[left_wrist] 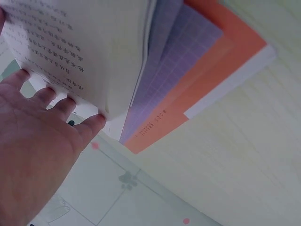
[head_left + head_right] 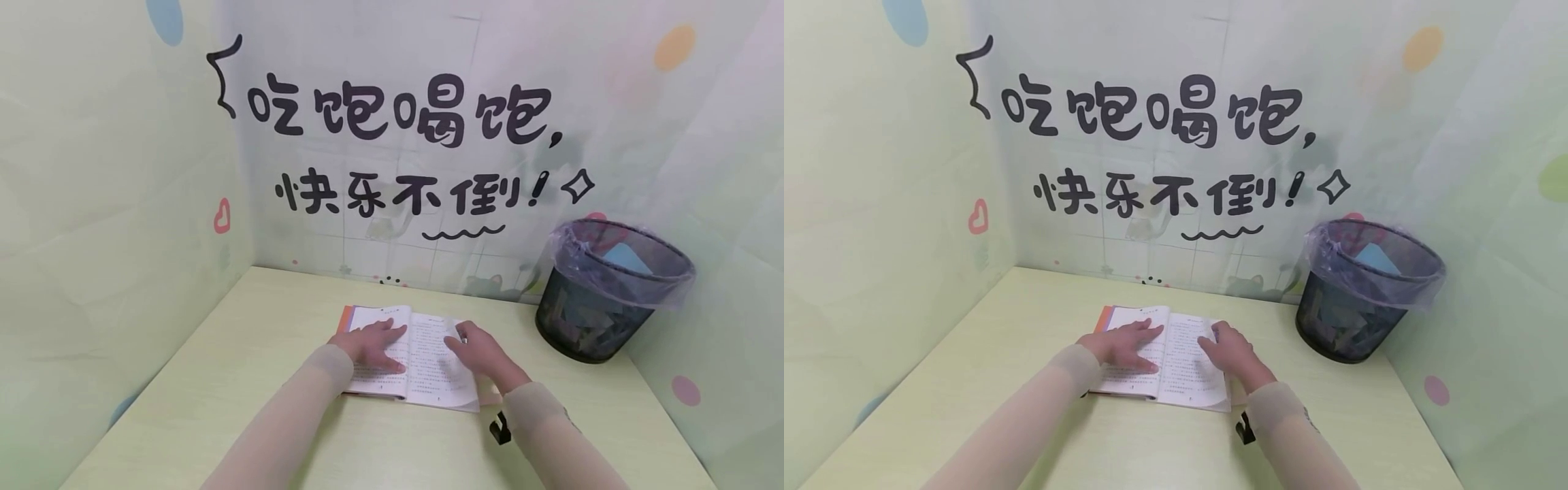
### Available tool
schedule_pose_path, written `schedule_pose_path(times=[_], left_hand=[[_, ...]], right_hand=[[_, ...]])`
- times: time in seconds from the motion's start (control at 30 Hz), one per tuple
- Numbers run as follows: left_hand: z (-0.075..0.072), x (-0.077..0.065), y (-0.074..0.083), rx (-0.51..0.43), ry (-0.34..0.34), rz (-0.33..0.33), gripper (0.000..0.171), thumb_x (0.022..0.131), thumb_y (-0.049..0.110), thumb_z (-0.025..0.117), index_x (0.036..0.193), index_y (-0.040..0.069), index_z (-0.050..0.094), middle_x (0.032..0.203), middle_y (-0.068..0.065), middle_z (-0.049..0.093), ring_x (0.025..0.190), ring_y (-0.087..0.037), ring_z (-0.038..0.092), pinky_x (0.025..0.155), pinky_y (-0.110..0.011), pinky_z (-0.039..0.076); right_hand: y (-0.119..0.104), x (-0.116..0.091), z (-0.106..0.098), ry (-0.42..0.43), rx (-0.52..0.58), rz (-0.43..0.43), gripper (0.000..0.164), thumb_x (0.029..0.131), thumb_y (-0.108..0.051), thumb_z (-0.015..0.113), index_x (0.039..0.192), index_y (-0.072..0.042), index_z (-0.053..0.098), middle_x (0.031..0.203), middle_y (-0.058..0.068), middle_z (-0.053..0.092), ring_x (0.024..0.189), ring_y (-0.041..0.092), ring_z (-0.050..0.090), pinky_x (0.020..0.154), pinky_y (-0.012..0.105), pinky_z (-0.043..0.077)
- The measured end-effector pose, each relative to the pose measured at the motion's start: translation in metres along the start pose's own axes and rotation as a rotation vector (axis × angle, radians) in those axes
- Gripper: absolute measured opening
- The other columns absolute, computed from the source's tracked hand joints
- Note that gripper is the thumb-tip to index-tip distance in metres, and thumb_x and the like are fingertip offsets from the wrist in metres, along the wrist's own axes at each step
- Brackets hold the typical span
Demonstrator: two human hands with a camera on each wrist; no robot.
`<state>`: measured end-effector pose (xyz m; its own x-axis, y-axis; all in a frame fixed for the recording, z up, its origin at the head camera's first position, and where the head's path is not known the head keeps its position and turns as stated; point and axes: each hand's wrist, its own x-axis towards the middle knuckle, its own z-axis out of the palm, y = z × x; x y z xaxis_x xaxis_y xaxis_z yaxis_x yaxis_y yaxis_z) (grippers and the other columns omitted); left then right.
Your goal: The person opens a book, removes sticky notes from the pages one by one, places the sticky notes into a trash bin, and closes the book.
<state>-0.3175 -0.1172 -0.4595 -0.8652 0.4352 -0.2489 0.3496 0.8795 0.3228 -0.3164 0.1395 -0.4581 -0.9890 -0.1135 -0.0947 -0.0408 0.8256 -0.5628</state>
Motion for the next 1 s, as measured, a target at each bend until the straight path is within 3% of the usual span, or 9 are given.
schedule_pose_path(times=[0.23,0.37,0.5,0.63,0.77,0.9,1.0], left_hand=[[0.002,0.0,-0.002,-0.005,0.006,-0.007,0.092,0.083,0.068,0.065,0.157,0.032,0.023,0.16,-0.002,0.014,0.142,-0.024,0.014,0.111,-0.057,0.024],[0.002,0.0,-0.001,-0.01,0.001,-0.005,0.092,0.084,0.067,0.065,0.157,0.032,0.023,0.16,-0.003,0.014,0.142,-0.024,0.013,0.112,-0.058,0.023],[0.002,0.0,-0.001,-0.022,-0.002,0.002,0.092,0.084,0.066,0.065,0.157,0.03,0.023,0.16,-0.004,0.014,0.142,-0.026,0.012,0.112,-0.058,0.021],[0.003,0.0,-0.002,-0.032,0.0,0.012,0.092,0.085,0.065,0.065,0.157,0.028,0.022,0.16,-0.006,0.013,0.142,-0.027,0.011,0.113,-0.059,0.017],[0.004,0.0,-0.003,-0.035,0.002,0.017,0.093,0.084,0.066,0.065,0.158,0.028,0.022,0.16,-0.006,0.012,0.142,-0.028,0.011,0.113,-0.059,0.016],[0.005,0.0,-0.005,-0.03,0.008,0.019,0.093,0.084,0.068,0.064,0.158,0.029,0.021,0.161,-0.005,0.012,0.142,-0.027,0.011,0.113,-0.059,0.016],[0.006,0.0,-0.006,-0.022,0.014,0.032,0.094,0.085,0.068,0.063,0.158,0.028,0.021,0.16,-0.006,0.012,0.142,-0.028,0.01,0.113,-0.059,0.015]], right_hand=[[-0.014,-0.002,-0.001,-0.023,0.238,-0.06,0.057,0.102,-0.047,0.052,0.142,-0.008,0.046,0.132,0.014,0.055,0.114,0.028,0.052,0.097,0.054,0.045],[-0.014,-0.002,-0.002,-0.061,0.451,-0.098,0.055,0.106,-0.049,0.041,0.138,-0.006,0.052,0.123,0.012,0.061,0.105,0.025,0.058,0.095,0.051,0.047],[-0.01,-0.002,-0.002,-0.128,0.667,-0.079,0.063,0.107,-0.053,0.028,0.136,-0.003,0.054,0.116,0.013,0.063,0.097,0.025,0.06,0.085,0.041,0.052],[-0.002,-0.002,0.005,-0.156,0.835,-0.052,0.061,0.109,-0.05,0.027,0.134,-0.002,0.054,0.114,0.016,0.062,0.096,0.027,0.06,0.08,0.036,0.054],[0.005,-0.007,0.02,-0.195,0.943,-0.056,0.051,0.11,-0.038,0.031,0.138,0.001,0.05,0.111,0.022,0.063,0.095,0.031,0.064,0.075,0.041,0.057],[0.005,-0.014,0.034,-0.24,0.955,-0.094,0.041,0.108,-0.018,0.039,0.142,0.005,0.042,0.1,0.021,0.066,0.081,0.031,0.067,0.066,0.044,0.06],[0.001,-0.014,0.041,-0.228,0.861,-0.144,0.033,0.105,-0.008,0.044,0.135,0.006,0.047,0.079,0.009,0.064,0.058,0.02,0.06,0.049,0.03,0.053]])
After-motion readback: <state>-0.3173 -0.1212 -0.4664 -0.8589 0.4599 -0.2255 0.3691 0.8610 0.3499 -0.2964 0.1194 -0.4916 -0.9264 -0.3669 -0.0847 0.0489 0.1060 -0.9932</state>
